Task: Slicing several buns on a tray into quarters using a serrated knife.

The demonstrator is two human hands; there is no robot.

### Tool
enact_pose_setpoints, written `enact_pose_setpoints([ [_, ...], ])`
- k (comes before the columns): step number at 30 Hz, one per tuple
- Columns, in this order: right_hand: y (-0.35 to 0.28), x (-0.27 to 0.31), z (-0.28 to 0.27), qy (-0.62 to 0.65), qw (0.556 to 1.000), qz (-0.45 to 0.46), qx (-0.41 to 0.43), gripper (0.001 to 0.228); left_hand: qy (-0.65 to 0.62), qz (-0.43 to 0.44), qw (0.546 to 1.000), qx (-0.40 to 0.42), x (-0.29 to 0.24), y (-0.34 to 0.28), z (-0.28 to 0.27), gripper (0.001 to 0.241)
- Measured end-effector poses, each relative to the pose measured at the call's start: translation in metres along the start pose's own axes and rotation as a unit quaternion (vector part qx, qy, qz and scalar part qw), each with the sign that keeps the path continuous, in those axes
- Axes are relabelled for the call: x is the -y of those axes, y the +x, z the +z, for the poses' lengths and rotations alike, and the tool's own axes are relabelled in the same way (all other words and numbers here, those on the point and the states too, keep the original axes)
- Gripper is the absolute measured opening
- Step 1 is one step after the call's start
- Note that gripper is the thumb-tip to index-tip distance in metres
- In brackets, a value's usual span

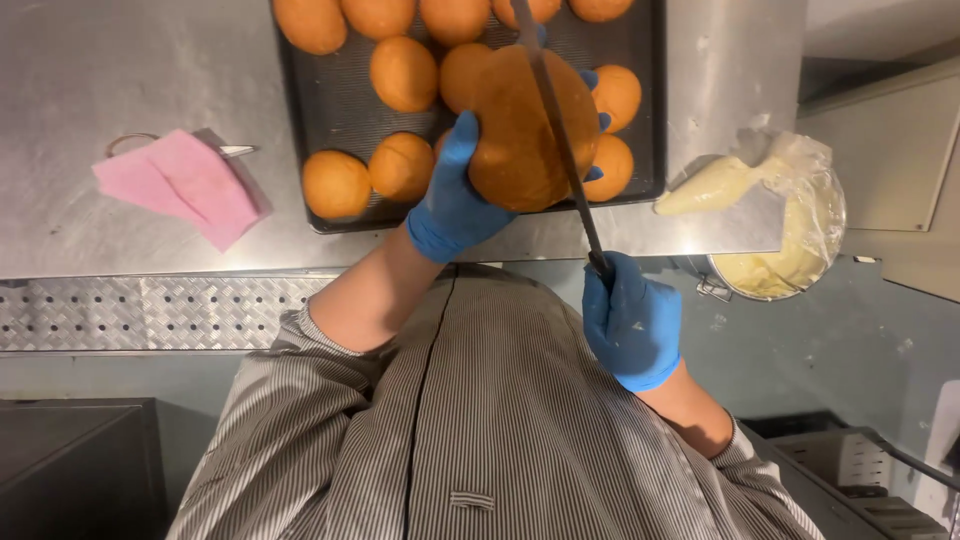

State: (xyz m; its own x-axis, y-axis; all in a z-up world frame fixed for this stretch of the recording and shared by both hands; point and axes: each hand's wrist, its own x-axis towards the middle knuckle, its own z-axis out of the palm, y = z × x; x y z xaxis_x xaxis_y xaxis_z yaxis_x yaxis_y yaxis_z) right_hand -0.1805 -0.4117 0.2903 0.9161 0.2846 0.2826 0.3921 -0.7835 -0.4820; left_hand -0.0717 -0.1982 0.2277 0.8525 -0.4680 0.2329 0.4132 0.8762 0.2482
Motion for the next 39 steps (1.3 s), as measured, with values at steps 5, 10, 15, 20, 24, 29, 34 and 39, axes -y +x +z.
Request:
enact_pose_setpoints([
  [5,-0.001,-0.01,-0.007,-0.135,0.985,-0.071,-0.083,0.014,0.012,-0.022,0.999,-0.029,0.017,0.01,-0.001,0.084],
  [10,-0.012,-0.042,-0.008,0.029,0.997,0.06,0.046,0.011,0.001,-0.039,0.997,-0.06,0.029,0.013,-0.019,0.082],
  [15,0.001,-0.042,-0.016,0.02,0.998,0.045,0.043,0.011,-0.005,-0.05,0.995,-0.089,0.053,0.016,-0.021,0.076],
  [20,-0.006,-0.048,-0.021,-0.056,0.998,-0.024,0.004,0.014,-0.081,-0.014,0.992,-0.098,0.033,0.028,-0.014,0.071],
  [24,-0.001,-0.056,-0.019,0.027,0.997,0.027,0.06,0.011,-0.019,-0.032,0.99,-0.139,0.055,0.014,-0.037,0.066],
  [29,0.003,-0.061,-0.014,0.023,0.996,0.055,0.07,0.012,-0.061,-0.082,0.983,-0.149,0.064,0.016,-0.028,0.065],
  [34,-0.025,-0.077,-0.01,0.037,0.996,0.02,0.074,0.013,-0.051,-0.037,0.985,-0.158,0.04,0.031,-0.009,0.07],
  [39,0.005,-0.065,-0.012,-0.008,0.996,0.055,0.07,0.014,-0.05,-0.08,0.988,-0.122,0.077,0.016,-0.024,0.071],
])
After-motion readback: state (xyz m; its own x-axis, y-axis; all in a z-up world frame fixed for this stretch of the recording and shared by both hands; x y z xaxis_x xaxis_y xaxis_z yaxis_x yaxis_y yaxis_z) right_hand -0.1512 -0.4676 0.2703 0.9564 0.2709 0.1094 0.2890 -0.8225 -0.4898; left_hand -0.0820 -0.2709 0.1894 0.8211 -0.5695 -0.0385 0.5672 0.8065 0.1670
